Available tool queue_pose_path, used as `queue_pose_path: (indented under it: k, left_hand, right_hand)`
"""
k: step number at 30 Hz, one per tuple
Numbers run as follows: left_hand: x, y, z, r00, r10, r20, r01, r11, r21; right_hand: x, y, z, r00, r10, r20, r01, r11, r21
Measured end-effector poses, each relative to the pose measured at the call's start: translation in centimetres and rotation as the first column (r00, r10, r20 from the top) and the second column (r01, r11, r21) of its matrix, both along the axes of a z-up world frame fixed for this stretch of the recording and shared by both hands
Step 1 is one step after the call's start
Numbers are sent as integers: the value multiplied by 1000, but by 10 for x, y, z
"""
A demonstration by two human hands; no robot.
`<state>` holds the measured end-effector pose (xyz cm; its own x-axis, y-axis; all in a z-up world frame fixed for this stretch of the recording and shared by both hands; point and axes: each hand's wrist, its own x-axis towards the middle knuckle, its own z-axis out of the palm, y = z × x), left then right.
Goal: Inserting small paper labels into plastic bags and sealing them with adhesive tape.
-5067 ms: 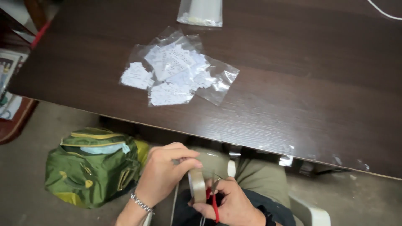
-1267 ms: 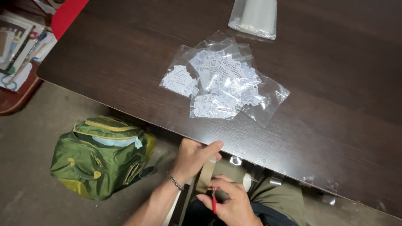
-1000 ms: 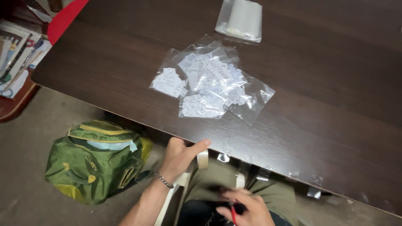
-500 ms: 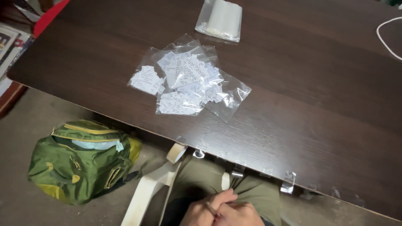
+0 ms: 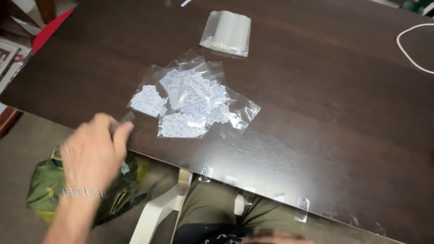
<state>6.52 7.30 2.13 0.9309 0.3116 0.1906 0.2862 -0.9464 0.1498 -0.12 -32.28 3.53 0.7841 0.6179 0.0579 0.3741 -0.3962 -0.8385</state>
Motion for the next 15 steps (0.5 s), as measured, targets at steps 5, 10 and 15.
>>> queue_pose_path:
  k: [5, 10, 15]
  left_hand:
    - [59, 34, -21, 995, 41, -92, -25, 985, 172]
    - [48, 2, -7, 928, -229, 292, 202, 972, 120]
    - [26, -13, -8, 884, -233, 406, 272, 962, -40]
  right_hand:
    - [55, 8, 35, 982, 175, -74, -190, 912, -363]
    - [116, 48, -1, 820, 338, 462, -68, 859, -507]
    - [167, 43, 25, 765, 319, 559, -38, 889, -456]
